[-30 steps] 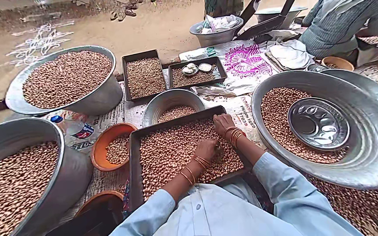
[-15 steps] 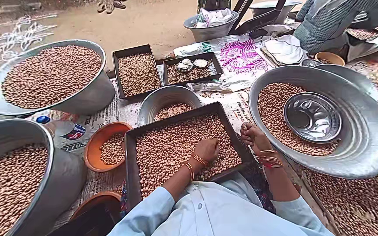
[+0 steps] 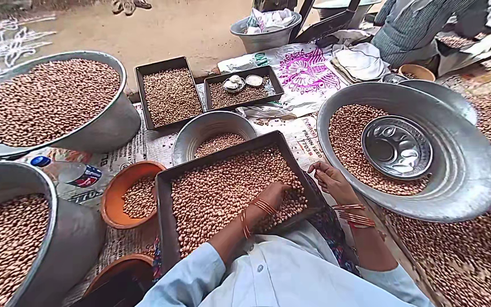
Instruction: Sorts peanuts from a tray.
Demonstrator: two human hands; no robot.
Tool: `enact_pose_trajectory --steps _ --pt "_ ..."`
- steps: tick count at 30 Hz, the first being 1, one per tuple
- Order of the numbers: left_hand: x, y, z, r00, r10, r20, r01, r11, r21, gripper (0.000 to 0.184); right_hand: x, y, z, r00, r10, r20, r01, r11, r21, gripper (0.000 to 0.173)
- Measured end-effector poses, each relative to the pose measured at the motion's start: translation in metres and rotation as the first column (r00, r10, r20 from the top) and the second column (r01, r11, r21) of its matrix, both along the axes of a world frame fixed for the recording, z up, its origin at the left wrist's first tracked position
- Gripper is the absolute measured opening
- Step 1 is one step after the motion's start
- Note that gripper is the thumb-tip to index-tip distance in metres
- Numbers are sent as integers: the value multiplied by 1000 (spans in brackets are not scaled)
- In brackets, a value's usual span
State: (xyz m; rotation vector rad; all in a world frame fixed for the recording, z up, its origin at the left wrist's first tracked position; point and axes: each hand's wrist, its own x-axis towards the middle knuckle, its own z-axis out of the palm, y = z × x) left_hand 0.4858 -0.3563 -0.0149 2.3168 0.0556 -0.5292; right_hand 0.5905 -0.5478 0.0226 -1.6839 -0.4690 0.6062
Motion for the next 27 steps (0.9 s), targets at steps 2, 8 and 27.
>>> enact_pose_trajectory --steps 2,8,27 --pt "-3 34 2 971 237 13 -237 971 42 64 1 -9 1 993 43 109 -30 993 -115 28" --pt "-31 74 12 833 526 171 -541 840 50 36 -18 -14 6 884 307 351 -110 869 -483 21" --pt "-39 4 7 998 62 6 -59 919 389 28 -8 99 -11 575 656 490 -47 624 -780 21"
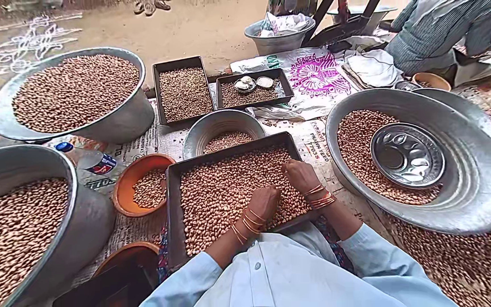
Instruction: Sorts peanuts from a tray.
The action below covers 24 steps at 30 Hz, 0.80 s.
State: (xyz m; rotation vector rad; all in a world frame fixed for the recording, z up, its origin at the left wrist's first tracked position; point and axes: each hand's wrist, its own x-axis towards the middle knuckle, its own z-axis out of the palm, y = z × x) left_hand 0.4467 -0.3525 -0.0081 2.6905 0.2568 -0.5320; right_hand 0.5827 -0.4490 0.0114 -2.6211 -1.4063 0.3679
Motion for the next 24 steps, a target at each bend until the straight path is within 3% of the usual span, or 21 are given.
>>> enact_pose_trajectory --steps 2,4,6,8,11,14,17,19,21,24 --pt "-2 27 -8 985 127 117 -96 966 -239 25 0 8 -10 999 32 25 -31 999 -38 21" --pt "-7 59 -11 913 370 175 -242 832 -499 26 0 13 -13 999 39 5 -38 995 -89 23" --pt "-12 86 -4 815 555 168 -358 709 -607 27 0 14 -13 999 37 -16 -39 992 -121 25" --pt "-14 100 6 794 574 201 -408 748 -523 28 0 14 -13 999 24 -36 -29 988 -154 24" --pt "-11 95 2 859 412 305 -319 895 -311 23 3 14 -6 993 16 -118 -38 982 -186 26" --pt "-3 80 -5 933 281 224 -253 956 -146 28 14 10 -3 943 -3 -333 23 998 57 29" --pt "1 72 -11 956 252 152 -242 967 -84 29 17 14 -5 833 -51 -551 247 925 288 20" --pt "-1 73 -12 950 273 154 -257 959 -118 28 15 24 -2 808 -52 -587 252 931 264 16" --pt "-5 81 -12 900 383 210 -325 908 -264 27 11 36 -4 864 18 -503 110 968 224 19" --pt "-12 105 -10 790 587 176 -394 706 -588 29 3 55 -11 943 135 -303 -94 985 146 26"
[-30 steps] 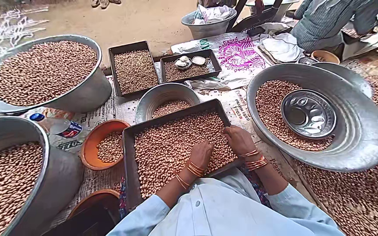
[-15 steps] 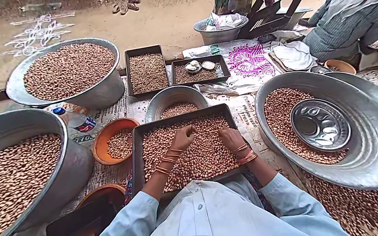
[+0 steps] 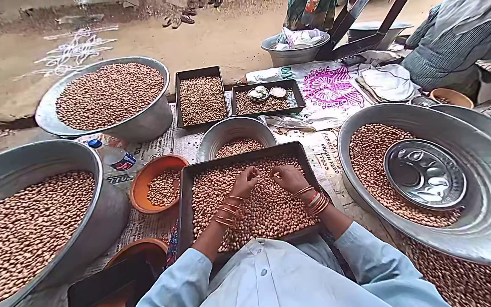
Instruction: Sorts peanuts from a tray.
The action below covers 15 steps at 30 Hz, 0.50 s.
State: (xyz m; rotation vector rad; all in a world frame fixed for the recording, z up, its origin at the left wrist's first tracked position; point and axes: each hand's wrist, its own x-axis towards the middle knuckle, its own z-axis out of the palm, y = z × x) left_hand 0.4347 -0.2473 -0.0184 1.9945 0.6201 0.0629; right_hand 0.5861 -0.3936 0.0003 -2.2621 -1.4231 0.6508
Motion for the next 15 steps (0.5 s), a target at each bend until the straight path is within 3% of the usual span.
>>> enact_pose_trajectory --steps 2,6,8,15 --pt "-1 6 7 1000 21 0 -21 1000 -17 31 -6 8 -2 992 50 113 -41 996 -80 27" --pt "10 -12 12 975 -42 -217 111 941 318 28 -13 14 -6 971 106 212 -76 987 -143 28" --pt "16 -25 9 949 -53 -312 185 892 413 31 -15 12 -7 968 109 224 -80 988 -134 28" --pt "23 -42 4 940 -45 -337 218 840 496 32 -16 8 -10 965 94 244 -61 988 -139 31"
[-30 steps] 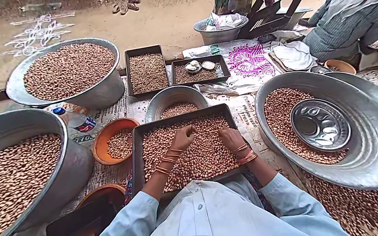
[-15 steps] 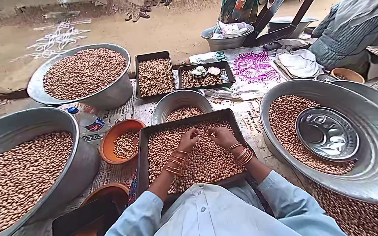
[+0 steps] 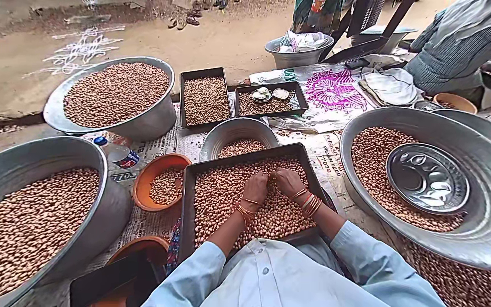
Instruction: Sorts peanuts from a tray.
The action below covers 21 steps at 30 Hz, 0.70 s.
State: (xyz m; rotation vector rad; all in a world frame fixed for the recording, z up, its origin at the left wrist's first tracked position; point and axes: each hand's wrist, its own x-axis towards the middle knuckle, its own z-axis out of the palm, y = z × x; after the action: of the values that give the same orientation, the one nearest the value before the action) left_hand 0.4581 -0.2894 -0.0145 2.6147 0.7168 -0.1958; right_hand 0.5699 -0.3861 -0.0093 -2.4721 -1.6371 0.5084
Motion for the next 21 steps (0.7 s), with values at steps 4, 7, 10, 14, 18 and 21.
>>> enact_pose_trajectory --steps 4,7,10,14,18,21 --pt "-1 -1 -1 998 -33 -53 33 999 -8 33 -2 0 4 1000 20 0 -20 1000 -25 30" --pt "-10 22 -4 994 63 87 -45 980 -196 30 -2 -2 3 999 27 -30 -28 999 -24 27" --pt "-30 57 5 923 304 237 -158 859 -486 24 0 -3 -1 997 25 -67 -26 999 -21 27" --pt "-47 67 14 959 204 196 -118 918 -379 27 13 2 -2 961 -51 -272 47 999 -23 30" --pt "-41 39 6 996 64 57 -55 988 -142 28 24 4 5 664 -151 -733 395 902 172 13" --pt "-34 27 4 996 67 -50 -72 993 -91 30 19 1 19 757 -166 -632 352 919 180 14"
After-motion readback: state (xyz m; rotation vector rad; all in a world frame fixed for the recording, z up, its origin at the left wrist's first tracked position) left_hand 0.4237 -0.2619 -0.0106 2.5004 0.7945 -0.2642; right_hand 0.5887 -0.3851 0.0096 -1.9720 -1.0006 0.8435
